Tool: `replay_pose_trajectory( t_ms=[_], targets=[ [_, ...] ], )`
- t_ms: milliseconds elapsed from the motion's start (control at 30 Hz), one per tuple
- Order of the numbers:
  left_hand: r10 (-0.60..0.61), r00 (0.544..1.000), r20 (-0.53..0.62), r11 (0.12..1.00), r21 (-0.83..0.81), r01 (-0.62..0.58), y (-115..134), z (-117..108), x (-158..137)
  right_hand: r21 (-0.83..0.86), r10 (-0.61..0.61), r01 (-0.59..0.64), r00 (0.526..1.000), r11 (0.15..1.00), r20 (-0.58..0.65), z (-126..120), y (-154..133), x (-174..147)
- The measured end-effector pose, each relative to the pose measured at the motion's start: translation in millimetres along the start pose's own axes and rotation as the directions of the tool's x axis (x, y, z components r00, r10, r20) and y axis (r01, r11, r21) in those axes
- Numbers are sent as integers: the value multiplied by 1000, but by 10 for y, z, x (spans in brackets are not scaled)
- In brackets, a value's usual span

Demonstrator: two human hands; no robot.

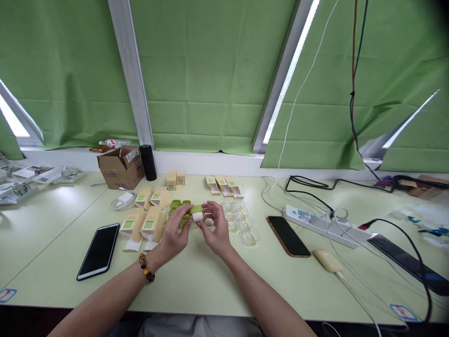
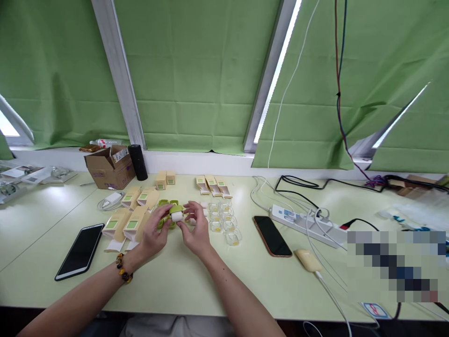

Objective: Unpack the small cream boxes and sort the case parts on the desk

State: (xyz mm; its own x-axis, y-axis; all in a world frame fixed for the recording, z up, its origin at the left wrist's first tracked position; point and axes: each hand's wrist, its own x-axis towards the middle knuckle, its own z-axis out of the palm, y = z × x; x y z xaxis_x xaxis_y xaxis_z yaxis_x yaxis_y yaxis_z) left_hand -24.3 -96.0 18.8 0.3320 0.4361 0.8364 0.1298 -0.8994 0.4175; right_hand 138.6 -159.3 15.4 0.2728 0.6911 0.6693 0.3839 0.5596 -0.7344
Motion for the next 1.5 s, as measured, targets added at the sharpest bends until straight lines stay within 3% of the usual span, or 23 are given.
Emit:
replay_pose_trajectory(
  t_ms=[100,233,533,667,767,867,967,1200,1500],
  targets=[
    [95,995,4,991,97,-95,-17,-15,-8,189,91,-112,989,976,114,20,7,-3],
    [133,991,10,984,118,-134,-53,-17,-22,363,104,-166,977,917,184,54,-48,-2],
    [163,985,54,981,98,-168,-105,-27,-51,366,134,-187,977,912,166,66,-89,37],
    [111,993,49,989,95,-115,-52,-24,-19,249,68,-96,990,964,120,61,-116,2],
    [14,1000,20,996,83,-16,3,-15,25,-18,-52,53,997,998,53,21,-121,-16],
    [-74,997,26,997,24,73,38,-3,61,-316,-243,266,964,911,109,-40,-68,-11],
    [-126,989,80,991,-26,128,38,11,70,-464,-312,360,933,809,180,-87,1,12],
    [-155,985,76,988,14,154,3,37,48,-498,-328,413,910,763,253,-98,43,34],
    [-146,985,92,986,92,138,20,28,73,-508,-283,381,923,772,262,-82,-4,41]
  ],
)
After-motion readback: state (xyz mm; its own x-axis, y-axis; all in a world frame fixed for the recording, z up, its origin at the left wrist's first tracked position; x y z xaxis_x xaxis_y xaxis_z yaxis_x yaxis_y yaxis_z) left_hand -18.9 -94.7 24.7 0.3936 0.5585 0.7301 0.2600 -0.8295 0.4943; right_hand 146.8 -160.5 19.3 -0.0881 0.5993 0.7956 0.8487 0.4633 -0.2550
